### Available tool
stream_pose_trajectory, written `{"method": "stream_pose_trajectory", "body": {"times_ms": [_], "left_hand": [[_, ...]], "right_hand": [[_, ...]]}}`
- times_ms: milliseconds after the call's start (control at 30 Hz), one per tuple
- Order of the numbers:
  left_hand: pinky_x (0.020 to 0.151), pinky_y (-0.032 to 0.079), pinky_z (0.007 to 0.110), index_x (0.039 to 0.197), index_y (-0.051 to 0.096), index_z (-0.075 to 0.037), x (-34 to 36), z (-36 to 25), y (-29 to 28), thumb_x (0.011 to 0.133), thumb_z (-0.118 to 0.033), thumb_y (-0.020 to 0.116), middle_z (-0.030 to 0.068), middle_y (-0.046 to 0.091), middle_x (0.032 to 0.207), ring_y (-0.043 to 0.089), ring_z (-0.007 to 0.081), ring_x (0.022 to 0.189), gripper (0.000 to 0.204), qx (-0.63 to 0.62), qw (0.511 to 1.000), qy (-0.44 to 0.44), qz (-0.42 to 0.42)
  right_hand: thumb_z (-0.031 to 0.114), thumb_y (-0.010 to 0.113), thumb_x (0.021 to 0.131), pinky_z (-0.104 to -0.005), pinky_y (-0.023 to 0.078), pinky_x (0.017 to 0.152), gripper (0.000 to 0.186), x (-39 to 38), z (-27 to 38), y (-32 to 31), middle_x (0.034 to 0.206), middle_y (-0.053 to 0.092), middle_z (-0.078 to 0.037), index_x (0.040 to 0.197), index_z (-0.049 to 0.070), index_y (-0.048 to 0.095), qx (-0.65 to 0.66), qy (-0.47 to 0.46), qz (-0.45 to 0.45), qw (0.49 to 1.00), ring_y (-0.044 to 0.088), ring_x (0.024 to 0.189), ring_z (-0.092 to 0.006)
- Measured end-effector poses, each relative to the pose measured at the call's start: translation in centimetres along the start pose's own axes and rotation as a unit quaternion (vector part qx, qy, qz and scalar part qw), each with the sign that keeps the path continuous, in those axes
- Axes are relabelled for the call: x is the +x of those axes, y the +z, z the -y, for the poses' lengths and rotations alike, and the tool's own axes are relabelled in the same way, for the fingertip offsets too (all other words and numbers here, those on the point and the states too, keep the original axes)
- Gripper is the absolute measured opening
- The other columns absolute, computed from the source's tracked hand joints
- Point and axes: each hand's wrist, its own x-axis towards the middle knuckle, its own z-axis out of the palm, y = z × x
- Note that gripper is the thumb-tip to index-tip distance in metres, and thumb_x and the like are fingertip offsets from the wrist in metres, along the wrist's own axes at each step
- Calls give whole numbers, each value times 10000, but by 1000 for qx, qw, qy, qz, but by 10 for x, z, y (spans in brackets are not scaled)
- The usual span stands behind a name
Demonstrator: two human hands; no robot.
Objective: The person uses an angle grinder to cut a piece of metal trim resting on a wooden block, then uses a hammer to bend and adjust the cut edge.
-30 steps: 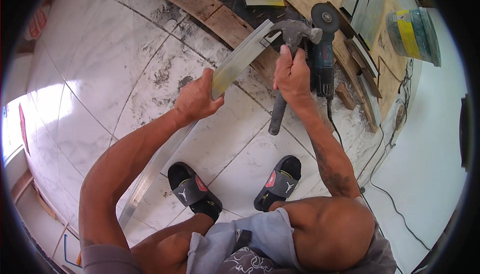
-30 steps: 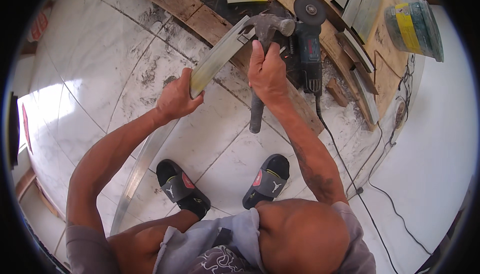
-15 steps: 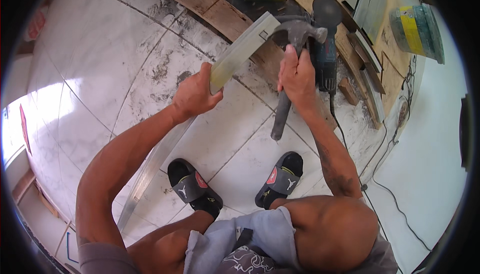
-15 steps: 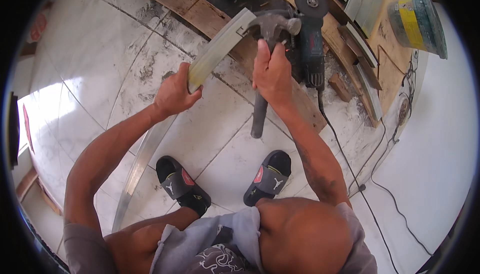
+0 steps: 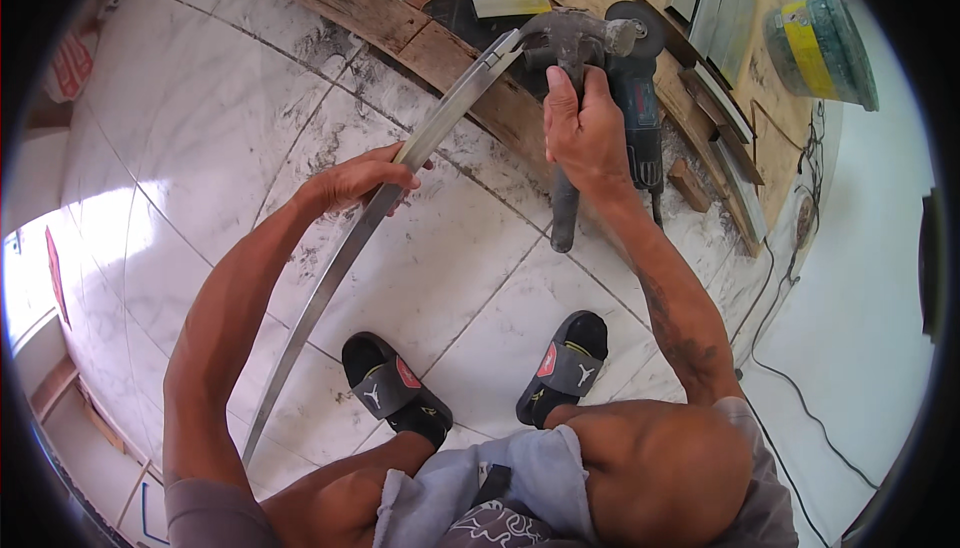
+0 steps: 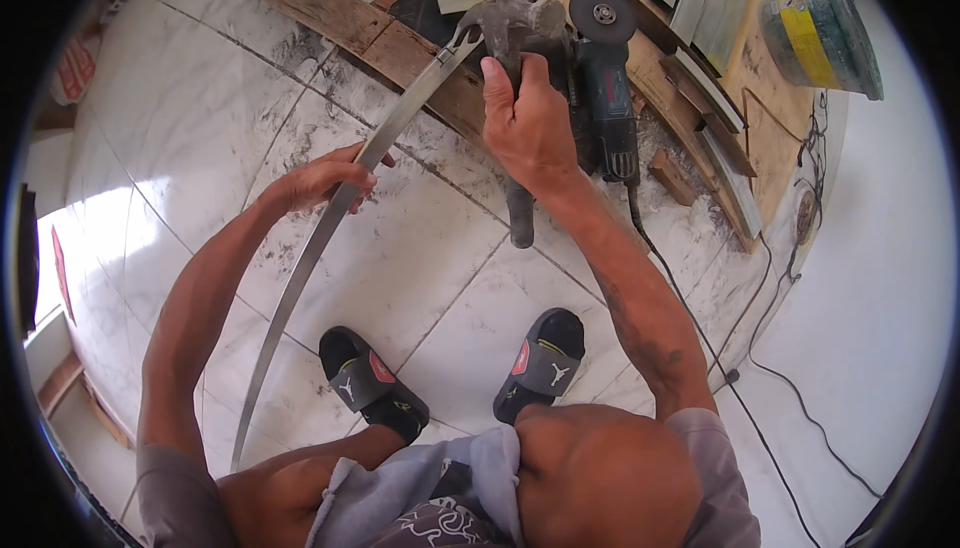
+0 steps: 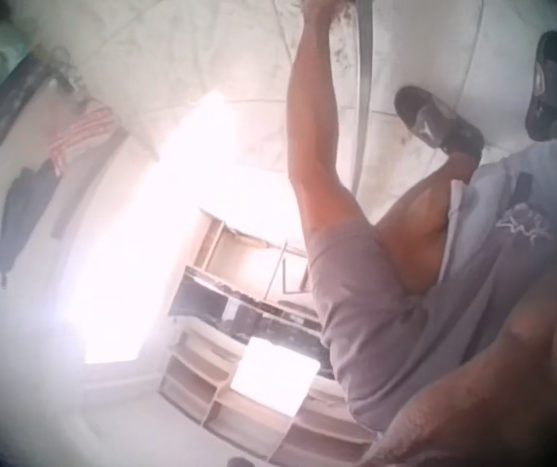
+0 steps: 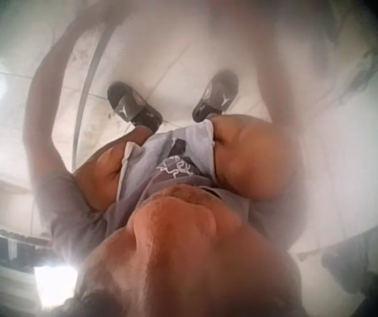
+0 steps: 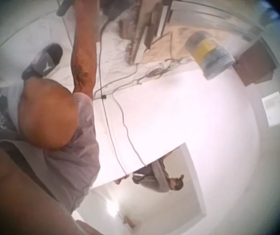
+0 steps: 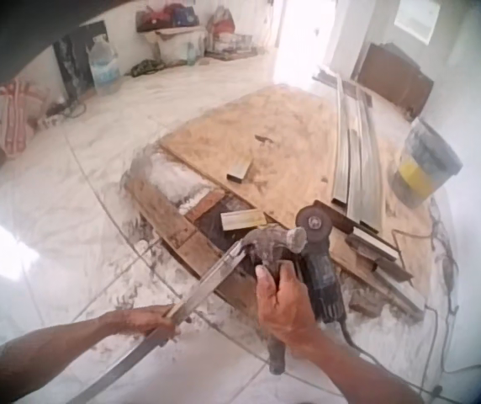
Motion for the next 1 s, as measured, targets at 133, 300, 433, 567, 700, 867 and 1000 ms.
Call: {"method": "stream_pose_trajectory", "body": {"times_ms": [133, 300, 433, 567, 700, 867, 1000], "left_hand": [[682, 522, 329, 1357, 491, -74, -2, -1, 10, 903, -318, 606, 51, 514, 929, 587, 148, 756, 527, 50, 993, 72, -78], [639, 525, 326, 1209, 559, 6, 0, 0, 16, 843, -229, 572, 67, 579, 801, 597, 145, 620, 435, 147, 971, 74, -172], [564, 514, 335, 1083, 599, 29, 1, -3, 23, 782, -181, 585, 63, 594, 695, 598, 152, 546, 368, 171, 955, 85, -227], [528, 503, 328, 957, 585, 41, -1, -5, 17, 774, -167, 586, 71, 605, 666, 603, 154, 526, 278, 128, 969, 91, -189], [507, 528, 332, 1136, 635, 89, 3, 3, 7, 775, -178, 574, 104, 629, 662, 633, 180, 515, 453, 129, 974, 69, -171], [505, 527, 325, 1021, 625, 109, -3, 1, 7, 780, -179, 577, 101, 621, 651, 634, 170, 516, 378, 107, 977, 80, -167], [507, 529, 327, 1036, 629, 112, 7, 0, 9, 782, -176, 579, 102, 621, 654, 633, 169, 515, 387, 112, 979, 71, -154]], "right_hand": [[388, 517, 1061, -347, 484, 418, 421, 4, 24, 6, 618, 597, -131, 980, -22, 472, 123, 115, 25, 985, 599, 433, -229], [365, 494, 1072, -392, 489, 439, 400, 20, 16, 31, 609, 583, -152, 974, -22, 459, 81, 97, 50, 991, 607, 455, -285], [329, 503, 1070, -464, 483, 476, 367, 15, 5, 50, 622, 588, -204, 981, -23, 452, 55, 15, -1, 998, 632, 539, -407], [292, 517, 1066, -487, 474, 510, 334, 6, -6, 64, 657, 600, -250, 993, -27, 449, 48, 17, -48, 998, 638, 647, -491], [280, 512, 1068, -459, 481, 512, 320, 14, -19, 73, 665, 601, -236, 995, -23, 441, -25, 28, -43, 998, 640, 632, -475], [324, 488, 1076, -413, 474, 454, 355, 12, 10, 62, 646, 578, -171, 981, -12, 419, 58, -34, -75, 995, 599, 539, -330], [285, 519, 1066, -493, 486, 515, 343, 16, -19, 80, 693, 620, -268, 996, -40, 431, -43, 55, -33, 997, 648, 664, -494]]}}
